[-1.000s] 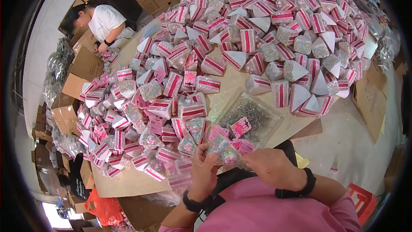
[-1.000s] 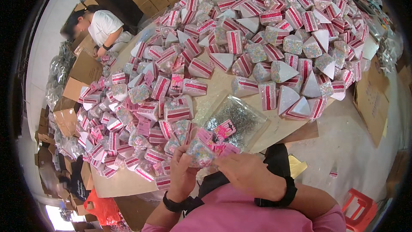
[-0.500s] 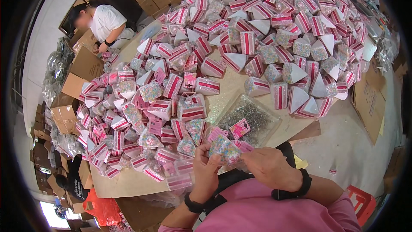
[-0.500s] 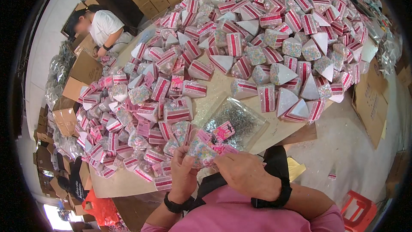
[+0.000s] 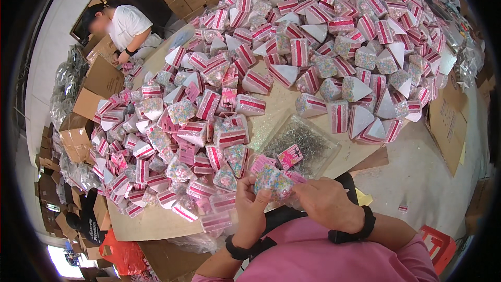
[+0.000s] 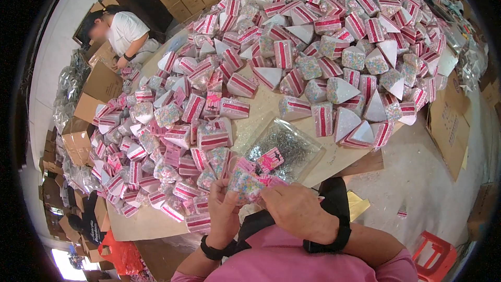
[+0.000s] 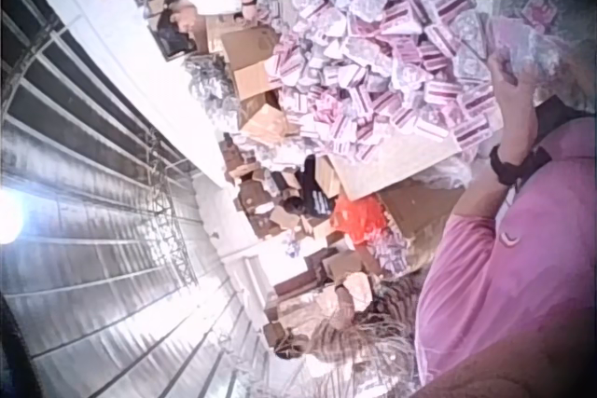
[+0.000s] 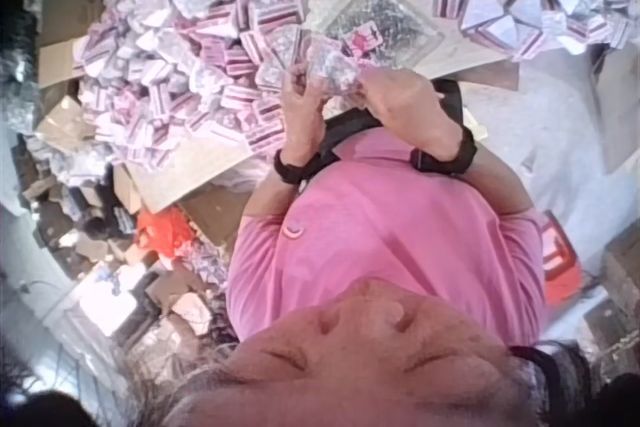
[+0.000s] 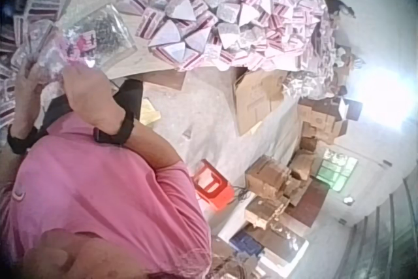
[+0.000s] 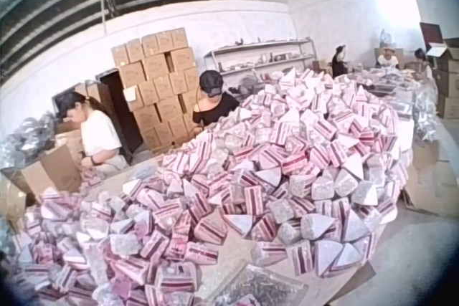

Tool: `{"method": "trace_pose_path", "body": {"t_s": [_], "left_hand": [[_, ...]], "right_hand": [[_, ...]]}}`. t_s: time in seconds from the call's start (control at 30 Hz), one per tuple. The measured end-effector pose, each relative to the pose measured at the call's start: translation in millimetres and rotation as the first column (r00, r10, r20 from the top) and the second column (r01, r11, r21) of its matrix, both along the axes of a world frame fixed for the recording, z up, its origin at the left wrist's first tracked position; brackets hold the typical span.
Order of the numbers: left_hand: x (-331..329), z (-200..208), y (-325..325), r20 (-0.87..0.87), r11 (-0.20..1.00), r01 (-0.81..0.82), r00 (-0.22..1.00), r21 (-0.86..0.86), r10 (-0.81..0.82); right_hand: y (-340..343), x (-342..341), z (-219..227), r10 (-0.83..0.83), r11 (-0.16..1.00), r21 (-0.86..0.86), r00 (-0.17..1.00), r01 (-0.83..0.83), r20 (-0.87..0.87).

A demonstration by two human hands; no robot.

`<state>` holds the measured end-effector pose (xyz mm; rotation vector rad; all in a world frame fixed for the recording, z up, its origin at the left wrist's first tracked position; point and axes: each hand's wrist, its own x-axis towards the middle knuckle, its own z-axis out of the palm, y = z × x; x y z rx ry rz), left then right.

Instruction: Packaging small triangular products into bags at a manufacturing table.

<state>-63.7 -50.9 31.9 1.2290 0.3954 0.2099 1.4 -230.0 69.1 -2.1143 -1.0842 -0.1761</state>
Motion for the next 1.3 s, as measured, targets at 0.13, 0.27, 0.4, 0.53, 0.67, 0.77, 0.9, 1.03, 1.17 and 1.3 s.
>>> {"method": "trace_pose_path", "body": {"t_s": [0.13, 0.27, 0.4, 0.53, 0.67, 0.77, 0.9, 1.03, 1.17, 1.3], "left_hand": [[1, -5, 0, -0.002, 1.0, 0.002, 1.0, 0.02, -0.002], [1, -5, -2, 0.004, 1.0, -0.016, 1.0, 0.003, 0.016], [1, -5, -3, -0.005, 1.0, -0.029, 1.0, -0.007, 0.029], [1, -6, -3, 0.0, 1.0, -0.019, 1.0, -0.003, 0.019], [0, -6, -4, -0.005, 1.0, -0.023, 1.0, 0.018, 0.023], [1, -3, -6, -0.014, 0.999, -0.037, 0.999, 0.022, 0.038], [2, 0, -8, -0.028, 0.998, -0.043, 0.999, 0.04, 0.044], [-1, -2, -4, -0.044, 1.0, 0.005, 0.999, 0.007, -0.005], [-1, -6, -5, -0.016, 1.0, -0.004, 1.0, -0.013, 0.004], [-1, -6, -6, -0.021, 1.0, -0.005, 1.0, 0.011, 0.005]], "right_hand": [[1, 1, -2, -0.027, 1.0, 0.009, 0.999, 0.027, 0.046], [1, 0, -4, -0.037, 0.999, -0.005, 0.999, 0.037, 0.035], [1, -1, -7, -0.038, 0.999, -0.004, 0.999, 0.038, 0.03], [1, -1, -8, -0.035, 0.999, -0.003, 0.999, 0.035, 0.019], [0, -1, -6, -0.024, 0.999, -0.039, 1.0, 0.025, 0.01], [0, -1, -5, -0.023, 0.998, -0.053, 1.0, 0.023, 0.002], [-1, -2, -7, -0.023, 0.998, -0.054, 1.0, 0.023, -0.014], [0, -3, -10, -0.043, 0.998, -0.038, 0.999, 0.044, 0.01], [0, -3, -13, -0.046, 0.998, -0.051, 0.999, 0.046, 0.005], [1, -3, -13, -0.05, 0.998, -0.042, 0.999, 0.05, 0.02]]}}
